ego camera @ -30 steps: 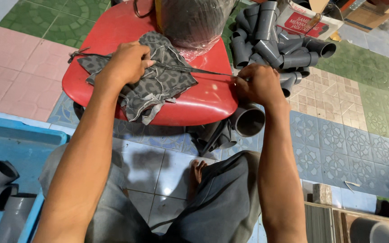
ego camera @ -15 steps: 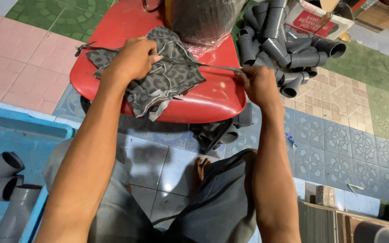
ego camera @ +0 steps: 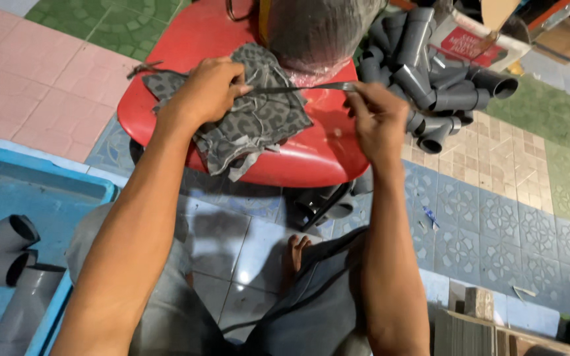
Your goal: The person picks up gray PVC pipe fittings from a blue bin and wipes them with a cloth on a red chair. They then use a metal file to smooth the edges of the fittings before placing them aside.
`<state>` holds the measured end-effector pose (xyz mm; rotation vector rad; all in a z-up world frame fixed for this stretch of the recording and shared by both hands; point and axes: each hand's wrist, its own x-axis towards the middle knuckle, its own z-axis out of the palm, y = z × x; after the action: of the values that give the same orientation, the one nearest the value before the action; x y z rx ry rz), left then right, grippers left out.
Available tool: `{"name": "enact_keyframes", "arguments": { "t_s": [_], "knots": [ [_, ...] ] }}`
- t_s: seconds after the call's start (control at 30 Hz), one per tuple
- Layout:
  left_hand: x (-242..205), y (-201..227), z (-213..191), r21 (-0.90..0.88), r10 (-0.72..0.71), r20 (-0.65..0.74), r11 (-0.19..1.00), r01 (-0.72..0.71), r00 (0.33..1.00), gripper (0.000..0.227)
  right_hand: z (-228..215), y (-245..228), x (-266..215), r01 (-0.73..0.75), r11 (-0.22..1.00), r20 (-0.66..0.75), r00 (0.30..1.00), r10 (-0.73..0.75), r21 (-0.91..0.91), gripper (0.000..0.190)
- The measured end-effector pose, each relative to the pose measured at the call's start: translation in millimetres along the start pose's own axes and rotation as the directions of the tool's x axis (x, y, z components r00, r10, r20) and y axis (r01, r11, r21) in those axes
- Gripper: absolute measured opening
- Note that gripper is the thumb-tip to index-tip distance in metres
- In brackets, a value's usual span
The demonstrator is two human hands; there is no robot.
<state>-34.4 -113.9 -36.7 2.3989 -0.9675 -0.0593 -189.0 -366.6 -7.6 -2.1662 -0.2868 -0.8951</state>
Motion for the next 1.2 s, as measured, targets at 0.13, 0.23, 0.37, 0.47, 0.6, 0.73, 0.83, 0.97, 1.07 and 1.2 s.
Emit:
{"name": "enact_keyframes", "arguments": {
  "t_s": [0.13,0.23,0.37,0.47,0.6,0.73,0.83,0.97,1.07,1.2],
  "knots": [
    [-9,1,-11,0.036,-0.035,-0.036,0.999,0.036,0.999,0.029,16,2,4,-0.150,0.975,0.129,0.977,0.172,-0.166,0.026],
    [-14,7,-19,-0.049,-0.097,-0.081,0.994,0.094,0.992,0.019,16,-32,26,-0.023,0.994,-0.027,0.999,0.020,-0.111,0.011],
    [-13,-2,-22,-0.043,-0.070,-0.214,0.997,0.062,0.974,0.017,36,-53,50,0.182,0.982,0.028,0.983,-0.181,-0.053,0.011],
    [-20,-11,-28,-0.049,-0.121,-0.257,0.992,0.112,0.959,0.023,39,-10,42,0.103,0.988,0.012,0.995,-0.102,-0.117,0.011],
    [-27,-20,-32,-0.086,-0.047,-0.403,0.996,0.013,0.914,0.020,30,7,29,-0.114,0.979,0.169,0.975,0.143,-0.172,0.022],
    [-35,-27,-39,-0.055,-0.115,-0.405,0.993,0.102,0.907,0.024,15,6,25,-0.256,0.946,0.513,0.796,0.322,-0.196,0.026],
    [-36,-36,-37,-0.135,-0.051,-0.401,0.991,-0.004,0.915,0.023,12,14,18,-0.443,0.880,0.425,0.773,0.471,-0.170,0.018],
    [-32,-44,-36,-0.071,0.053,-0.399,0.994,-0.088,0.916,0.015,25,29,19,-0.261,0.932,0.335,0.880,0.337,-0.250,0.016],
    [-24,-73,-19,0.071,0.092,-0.427,0.995,-0.068,0.900,0.005,37,14,19,-0.273,0.934,0.357,0.869,0.343,-0.232,0.017],
    [-7,-93,-16,0.295,0.232,-0.674,0.955,-0.033,0.702,0.017,55,25,21,-0.150,0.966,0.108,0.978,0.176,-0.212,0.020]
  ]
}}
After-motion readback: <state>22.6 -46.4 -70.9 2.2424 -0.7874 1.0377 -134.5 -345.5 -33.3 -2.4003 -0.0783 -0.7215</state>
